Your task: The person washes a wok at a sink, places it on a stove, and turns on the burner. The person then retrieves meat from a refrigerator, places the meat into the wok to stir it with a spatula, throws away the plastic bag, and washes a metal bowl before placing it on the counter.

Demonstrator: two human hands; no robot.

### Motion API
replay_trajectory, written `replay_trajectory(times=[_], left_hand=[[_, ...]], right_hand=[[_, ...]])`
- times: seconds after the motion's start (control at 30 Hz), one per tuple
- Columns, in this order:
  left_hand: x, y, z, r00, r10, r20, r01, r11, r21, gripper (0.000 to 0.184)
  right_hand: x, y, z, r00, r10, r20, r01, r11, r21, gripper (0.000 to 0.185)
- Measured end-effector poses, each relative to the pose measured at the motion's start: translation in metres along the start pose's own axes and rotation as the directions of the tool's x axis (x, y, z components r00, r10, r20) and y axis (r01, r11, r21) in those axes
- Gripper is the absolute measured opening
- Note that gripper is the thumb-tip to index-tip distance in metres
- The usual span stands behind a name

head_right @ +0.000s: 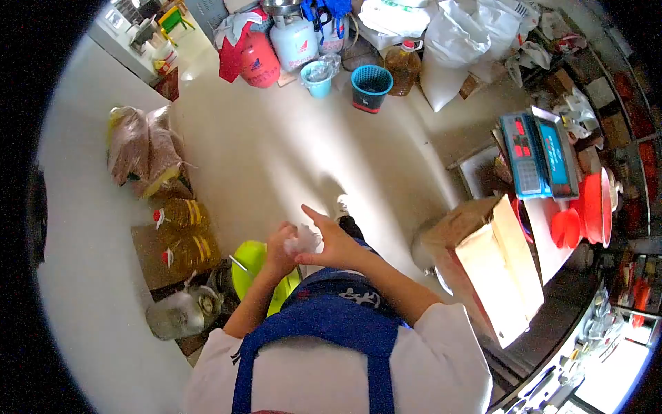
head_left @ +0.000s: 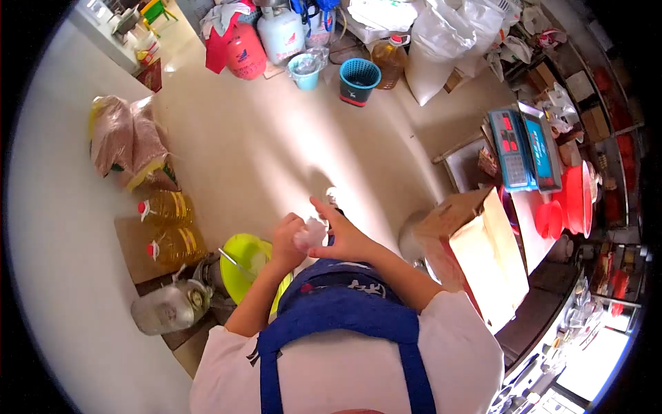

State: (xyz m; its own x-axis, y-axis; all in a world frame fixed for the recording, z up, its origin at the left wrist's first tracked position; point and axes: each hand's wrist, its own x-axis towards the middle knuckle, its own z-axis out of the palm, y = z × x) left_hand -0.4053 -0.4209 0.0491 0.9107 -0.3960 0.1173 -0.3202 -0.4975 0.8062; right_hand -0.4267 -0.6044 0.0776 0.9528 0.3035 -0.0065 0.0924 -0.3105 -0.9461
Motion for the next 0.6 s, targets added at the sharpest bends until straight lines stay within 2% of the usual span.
replay_trajectory(times=[0.07, 0.1, 0.2, 0.23, 0.27, 0.33, 0.37, 0.4, 0.47, 0.5, 0.53, 0.6], left_hand=[[0.046, -0.008, 0.01, 0.98, 0.183, -0.082, -0.184, 0.983, 0.006, 0.027], [0.072, -0.011, 0.009, 0.98, 0.175, -0.096, -0.175, 0.985, 0.009, 0.027], [0.129, -0.019, -0.014, 0.988, 0.066, -0.137, -0.051, 0.993, 0.111, 0.087], [0.135, -0.052, -0.016, 0.995, -0.089, 0.041, 0.088, 0.996, 0.023, 0.115], [0.149, -0.056, -0.031, 0.994, -0.106, 0.034, 0.105, 0.994, 0.017, 0.115], [0.174, -0.06, -0.057, 0.977, -0.212, -0.008, 0.206, 0.939, 0.277, 0.118], [0.185, -0.069, -0.067, 0.96, -0.277, -0.046, 0.28, 0.946, 0.161, 0.109], [0.191, -0.08, -0.076, 0.952, -0.299, -0.064, 0.306, 0.94, 0.15, 0.109], [0.208, -0.107, -0.09, 0.858, -0.513, -0.028, 0.509, 0.843, 0.175, 0.096], [0.22, -0.119, -0.094, 0.852, -0.523, -0.038, 0.521, 0.837, 0.168, 0.096], [0.229, -0.128, -0.098, 0.823, -0.564, -0.068, 0.563, 0.792, 0.239, 0.089], [0.242, -0.158, -0.109, 0.794, -0.603, -0.078, 0.593, 0.741, 0.314, 0.083]], right_hand=[[0.043, 0.014, -0.019, 0.947, 0.203, 0.25, -0.263, 0.935, 0.239, 0.085], [0.065, 0.039, -0.019, 0.972, 0.125, 0.198, -0.166, 0.964, 0.207, 0.072], [0.14, 0.065, -0.043, 0.946, 0.191, 0.262, -0.235, 0.96, 0.149, 0.063], [0.168, 0.058, -0.055, 0.93, 0.251, 0.27, -0.289, 0.951, 0.11, 0.05], [0.195, 0.062, -0.062, 0.923, 0.257, 0.287, -0.297, 0.949, 0.105, 0.05], [0.253, 0.077, -0.078, 0.906, 0.248, 0.342, -0.22, 0.968, -0.119, 0.04], [0.284, 0.07, -0.091, 0.912, 0.276, 0.304, -0.275, 0.96, -0.049, 0.033], [0.311, 0.108, -0.087, 0.965, 0.158, 0.208, -0.128, 0.98, -0.152, 0.03], [0.37, 0.174, -0.094, 0.987, -0.021, 0.162, 0.083, 0.919, -0.386, 0.032], [0.395, 0.182, -0.102, 0.996, 0.046, 0.07, -0.017, 0.93, -0.368, 0.032], [0.415, 0.191, -0.107, 0.992, 0.125, -0.023, -0.125, 0.933, -0.337, 0.033], [0.454, 0.222, -0.111, 0.989, 0.12, -0.089, -0.146, 0.911, -0.387, 0.033]])
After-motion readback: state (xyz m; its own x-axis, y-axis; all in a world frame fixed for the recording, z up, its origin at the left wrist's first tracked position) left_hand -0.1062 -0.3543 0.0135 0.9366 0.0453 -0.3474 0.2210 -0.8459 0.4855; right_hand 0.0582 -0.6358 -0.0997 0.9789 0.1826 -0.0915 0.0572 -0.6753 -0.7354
